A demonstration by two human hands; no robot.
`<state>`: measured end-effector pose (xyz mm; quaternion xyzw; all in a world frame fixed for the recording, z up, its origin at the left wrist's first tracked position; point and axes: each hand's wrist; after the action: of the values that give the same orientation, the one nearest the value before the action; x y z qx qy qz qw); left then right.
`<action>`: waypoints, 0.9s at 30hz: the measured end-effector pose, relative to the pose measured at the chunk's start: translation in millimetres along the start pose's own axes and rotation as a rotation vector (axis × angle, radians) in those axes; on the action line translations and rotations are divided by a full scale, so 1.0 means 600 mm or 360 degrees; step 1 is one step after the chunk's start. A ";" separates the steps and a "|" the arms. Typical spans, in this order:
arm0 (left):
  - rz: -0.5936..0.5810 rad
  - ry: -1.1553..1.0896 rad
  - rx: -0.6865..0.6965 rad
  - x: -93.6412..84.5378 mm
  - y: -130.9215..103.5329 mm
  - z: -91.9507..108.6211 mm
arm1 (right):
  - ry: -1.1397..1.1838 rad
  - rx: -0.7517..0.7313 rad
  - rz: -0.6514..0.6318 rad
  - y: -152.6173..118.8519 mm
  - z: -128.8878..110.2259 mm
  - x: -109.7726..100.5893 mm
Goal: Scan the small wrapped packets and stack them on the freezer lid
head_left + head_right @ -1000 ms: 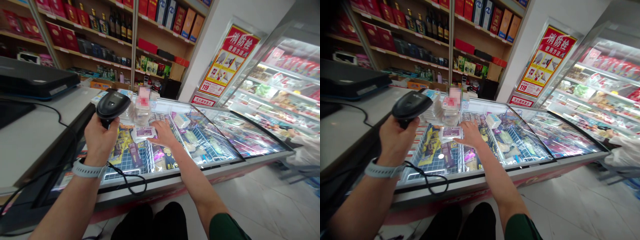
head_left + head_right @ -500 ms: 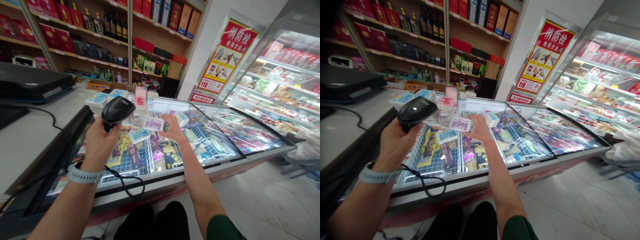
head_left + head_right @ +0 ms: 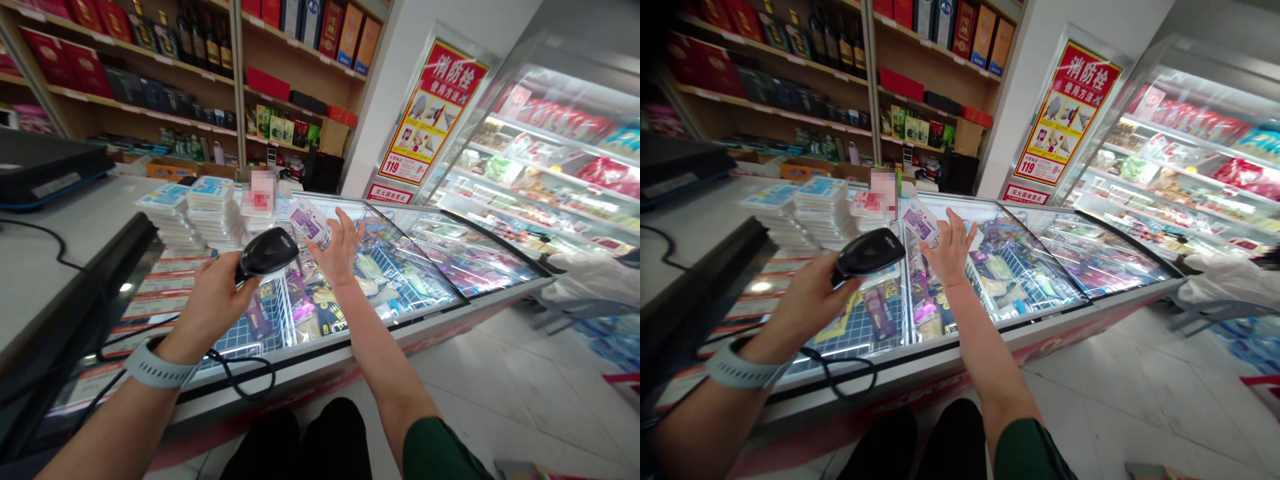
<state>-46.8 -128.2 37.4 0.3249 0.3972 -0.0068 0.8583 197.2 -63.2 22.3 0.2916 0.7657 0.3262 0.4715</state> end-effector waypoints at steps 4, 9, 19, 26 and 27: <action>0.0047 0.0068 -0.0016 0.000 0.000 0.000 | 0.0034 0.0057 -0.0046 -0.003 -0.002 0.004; 0.0109 0.0060 0.0001 -0.001 -0.002 0.003 | 0.0035 0.0010 0.0049 -0.005 -0.002 0.008; 0.0087 0.0077 -0.0039 0.000 -0.002 0.005 | 0.0012 -0.0041 0.0088 -0.008 -0.002 0.013; 0.0056 0.0074 -0.0052 0.001 -0.002 0.001 | 0.0073 -0.0009 0.0040 -0.009 -0.003 0.011; 0.0050 0.0071 -0.0057 0.001 -0.002 0.002 | 0.0073 -0.0013 0.0039 -0.009 -0.004 0.011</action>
<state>-45.9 -129.6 37.0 0.3157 0.4110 0.0210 0.8549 191.9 -62.3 15.6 0.2915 0.7714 0.3416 0.4508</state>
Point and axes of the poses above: each hand's wrist, its own y-axis towards the middle knuckle, its own x-axis out of the palm, z = x × y, and after that the axes turned 9 degrees about x, right-handed
